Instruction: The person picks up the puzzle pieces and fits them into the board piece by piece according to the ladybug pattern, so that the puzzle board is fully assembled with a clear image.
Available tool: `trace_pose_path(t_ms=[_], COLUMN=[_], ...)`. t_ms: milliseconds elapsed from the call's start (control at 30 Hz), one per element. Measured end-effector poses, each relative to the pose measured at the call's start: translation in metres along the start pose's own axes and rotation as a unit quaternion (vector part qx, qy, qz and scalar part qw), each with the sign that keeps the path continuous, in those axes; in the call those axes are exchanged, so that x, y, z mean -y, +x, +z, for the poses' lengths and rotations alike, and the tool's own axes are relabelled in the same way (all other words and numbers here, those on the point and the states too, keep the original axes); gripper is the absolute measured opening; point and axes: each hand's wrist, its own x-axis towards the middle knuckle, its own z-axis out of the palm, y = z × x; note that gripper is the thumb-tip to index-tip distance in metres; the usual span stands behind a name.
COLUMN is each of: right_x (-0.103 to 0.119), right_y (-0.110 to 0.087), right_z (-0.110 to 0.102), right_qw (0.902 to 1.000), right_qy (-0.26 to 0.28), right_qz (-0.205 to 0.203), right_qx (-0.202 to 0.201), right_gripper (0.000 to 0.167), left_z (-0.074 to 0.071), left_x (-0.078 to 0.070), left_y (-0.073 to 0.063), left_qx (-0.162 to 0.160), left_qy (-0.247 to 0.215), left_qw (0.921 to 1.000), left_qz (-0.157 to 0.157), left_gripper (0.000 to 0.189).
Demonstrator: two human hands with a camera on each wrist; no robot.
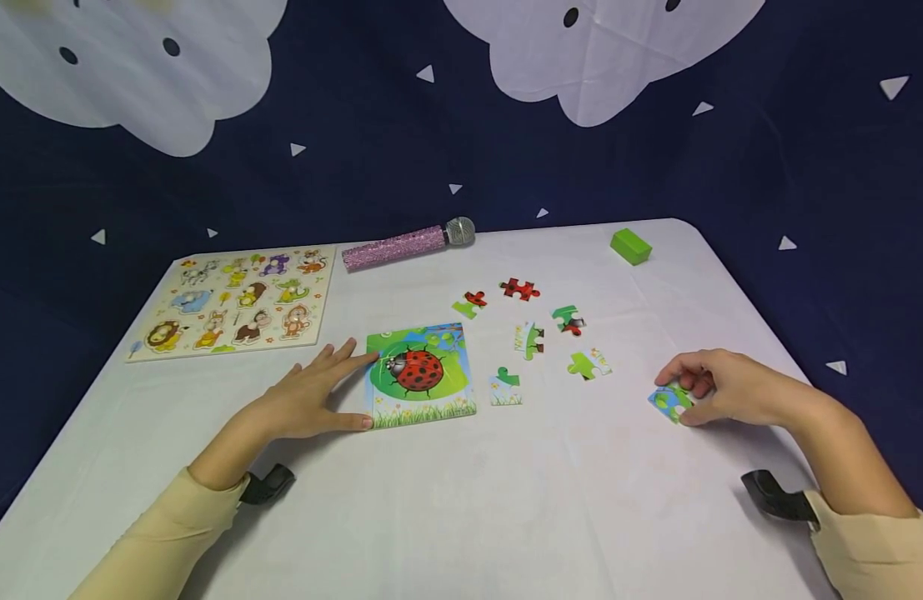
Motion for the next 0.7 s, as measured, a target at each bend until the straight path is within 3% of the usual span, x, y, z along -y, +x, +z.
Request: trace_pose_path(t_ms=[700], right_x=[0.003], right_y=[0.016], right_z=[0.003], right_qw=[0.9972], right_qy=[-0.046], right_qz=[-0.010], right_qx=[-0.058], right_gripper=[0.038], left_z=[0.000], left_x=[0.000], left_y=[0.000], left_qx=[0.001], left_qy=[0.002], left_qw=[1.0000], left_qz=[-0.004], left_gripper=[0.101])
